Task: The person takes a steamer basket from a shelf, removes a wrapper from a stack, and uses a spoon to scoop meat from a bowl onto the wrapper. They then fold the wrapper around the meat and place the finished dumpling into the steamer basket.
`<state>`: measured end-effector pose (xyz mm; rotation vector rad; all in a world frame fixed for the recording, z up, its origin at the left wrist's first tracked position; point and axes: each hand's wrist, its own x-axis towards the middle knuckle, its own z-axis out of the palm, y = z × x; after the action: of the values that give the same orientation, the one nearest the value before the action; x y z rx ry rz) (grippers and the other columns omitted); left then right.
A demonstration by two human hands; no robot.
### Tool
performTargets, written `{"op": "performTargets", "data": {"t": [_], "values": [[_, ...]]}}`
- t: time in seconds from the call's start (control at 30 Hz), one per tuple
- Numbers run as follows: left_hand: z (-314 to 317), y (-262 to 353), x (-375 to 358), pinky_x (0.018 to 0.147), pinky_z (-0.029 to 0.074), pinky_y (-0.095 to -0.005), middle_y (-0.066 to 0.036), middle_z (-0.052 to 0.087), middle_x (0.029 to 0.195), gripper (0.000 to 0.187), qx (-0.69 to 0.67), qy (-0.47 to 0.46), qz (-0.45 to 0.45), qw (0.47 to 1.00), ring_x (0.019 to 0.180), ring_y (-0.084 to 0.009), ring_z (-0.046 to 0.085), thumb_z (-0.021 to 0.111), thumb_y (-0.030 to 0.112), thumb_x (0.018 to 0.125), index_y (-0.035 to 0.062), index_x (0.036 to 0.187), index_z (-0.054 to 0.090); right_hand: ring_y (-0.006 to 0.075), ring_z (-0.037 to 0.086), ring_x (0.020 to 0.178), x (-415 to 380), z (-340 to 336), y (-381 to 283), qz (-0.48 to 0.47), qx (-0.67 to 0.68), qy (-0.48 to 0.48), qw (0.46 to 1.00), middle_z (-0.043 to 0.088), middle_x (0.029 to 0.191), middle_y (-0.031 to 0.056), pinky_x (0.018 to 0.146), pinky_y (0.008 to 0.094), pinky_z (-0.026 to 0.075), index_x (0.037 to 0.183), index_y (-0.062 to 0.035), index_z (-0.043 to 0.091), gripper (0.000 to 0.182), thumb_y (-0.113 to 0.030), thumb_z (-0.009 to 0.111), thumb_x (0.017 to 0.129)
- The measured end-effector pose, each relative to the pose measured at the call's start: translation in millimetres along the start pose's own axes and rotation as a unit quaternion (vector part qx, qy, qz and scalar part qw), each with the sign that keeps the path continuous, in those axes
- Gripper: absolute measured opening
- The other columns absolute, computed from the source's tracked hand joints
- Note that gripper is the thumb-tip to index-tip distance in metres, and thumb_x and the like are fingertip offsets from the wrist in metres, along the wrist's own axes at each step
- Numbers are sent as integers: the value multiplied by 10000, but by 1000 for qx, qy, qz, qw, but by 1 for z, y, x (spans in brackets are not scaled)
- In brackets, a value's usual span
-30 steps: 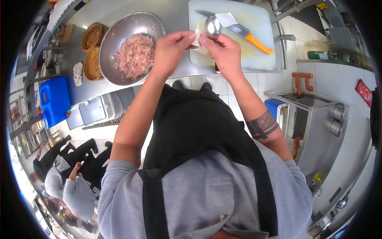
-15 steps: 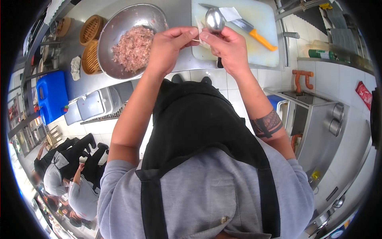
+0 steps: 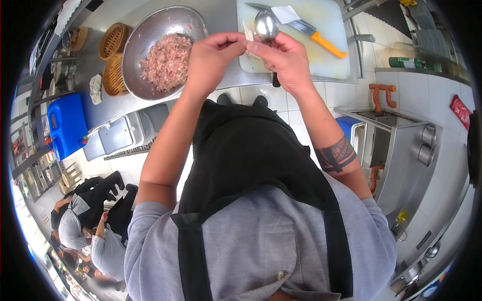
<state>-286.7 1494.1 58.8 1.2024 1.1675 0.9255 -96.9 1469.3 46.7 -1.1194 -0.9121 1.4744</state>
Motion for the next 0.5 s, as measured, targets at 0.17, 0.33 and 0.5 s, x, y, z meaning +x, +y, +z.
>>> {"op": "performTargets", "data": {"t": [0.17,0.33,0.5], "values": [[12,-6,-1,776,557,-275,-77,769,916,200,130,42,68,988,846,-123,706,763,99,902,-43,1043,762,33,422,577,5,-2,13,36,7,24,999,589,745,-33,503,234,311,947,-7,713,164,-125,798,871],[3,-39,13,771,557,-283,-74,747,903,146,7,87,-45,995,842,-136,699,710,78,922,-44,995,746,54,441,557,22,-23,36,75,20,81,994,566,710,-5,485,250,320,895,4,681,89,-77,716,885],[-29,-64,4,845,548,-330,-52,654,938,75,-289,61,-67,953,875,-165,636,629,18,926,-11,981,671,76,392,512,39,-40,46,108,13,103,989,506,664,-1,472,270,258,876,2,640,92,-46,698,928]]}}
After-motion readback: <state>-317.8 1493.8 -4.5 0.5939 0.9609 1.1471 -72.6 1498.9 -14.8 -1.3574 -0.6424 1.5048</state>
